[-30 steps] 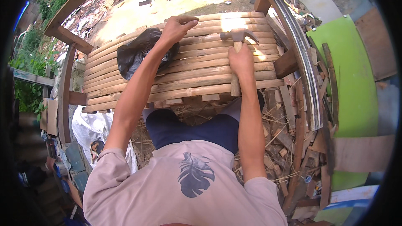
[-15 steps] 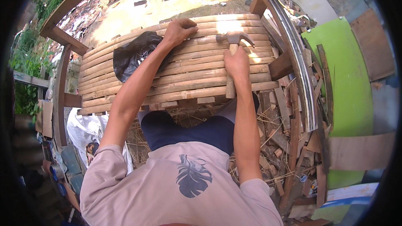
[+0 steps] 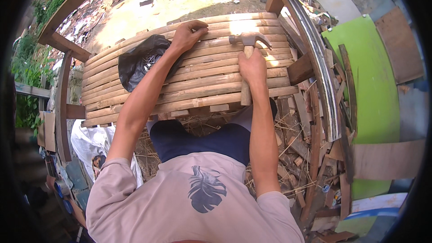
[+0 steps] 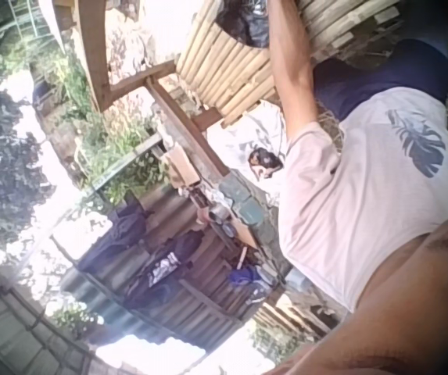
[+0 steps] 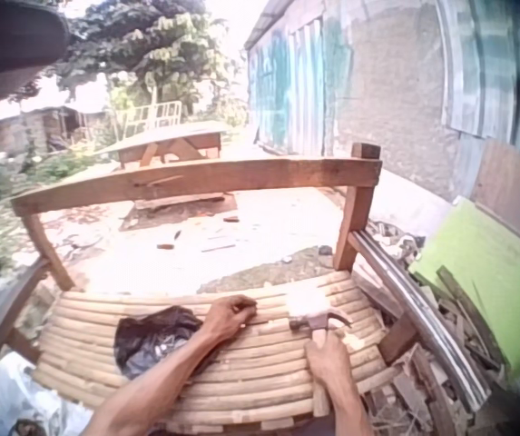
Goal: The person hammers nails into a curved wooden bench seat using a hammer. They repeatedly pick nails from a black plastic bag and drive them into the slats to secure them to the frame.
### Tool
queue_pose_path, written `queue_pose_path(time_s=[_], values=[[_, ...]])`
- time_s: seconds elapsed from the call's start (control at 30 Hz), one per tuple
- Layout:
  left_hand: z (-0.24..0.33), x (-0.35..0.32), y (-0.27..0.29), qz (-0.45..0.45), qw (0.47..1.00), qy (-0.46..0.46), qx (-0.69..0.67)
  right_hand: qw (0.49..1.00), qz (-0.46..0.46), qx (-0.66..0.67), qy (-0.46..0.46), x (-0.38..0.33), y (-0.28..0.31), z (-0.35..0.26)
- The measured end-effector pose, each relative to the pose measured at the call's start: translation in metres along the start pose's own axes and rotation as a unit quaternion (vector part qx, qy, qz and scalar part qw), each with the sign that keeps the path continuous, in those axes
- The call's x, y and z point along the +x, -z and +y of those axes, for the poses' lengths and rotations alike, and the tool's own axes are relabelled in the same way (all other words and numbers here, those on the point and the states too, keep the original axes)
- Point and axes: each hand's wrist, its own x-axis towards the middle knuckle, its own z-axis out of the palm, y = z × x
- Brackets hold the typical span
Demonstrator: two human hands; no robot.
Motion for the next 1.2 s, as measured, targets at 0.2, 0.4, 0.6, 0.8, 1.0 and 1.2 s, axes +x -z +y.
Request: queue_pose_path(time_s=[0.2,0.4,0.6,0.8,1.0,1.2], values=[[0.001,-0.002,0.000,0.001,1.000,0.000,-0.008,1.000,0.002,0.015,-0.007,-0.009,0.004,-0.012],[0.002,-0.003,-0.001,0.007,1.000,0.000,-0.009,1.000,-0.007,0.022,-0.002,-0.005,0.003,-0.007],[-0.002,-0.002,-0.002,0.002,1.000,-0.026,0.016,1.000,-0.007,0.018,-0.004,-0.007,0.003,-0.010],[-0.003,0.000,-0.004,-0.012,0.999,-0.045,0.024,1.000,0.003,0.026,0.004,-0.005,0.002,-0.006],[-0.003,0.000,-0.003,-0.004,0.993,-0.096,0.065,0.999,-0.004,0.037,-0.008,-0.006,0.002,-0.008],[-0.002,-0.004,-0.003,-0.015,0.993,-0.096,0.074,1.000,0.004,0.020,0.005,-0.002,0.001,-0.002]])
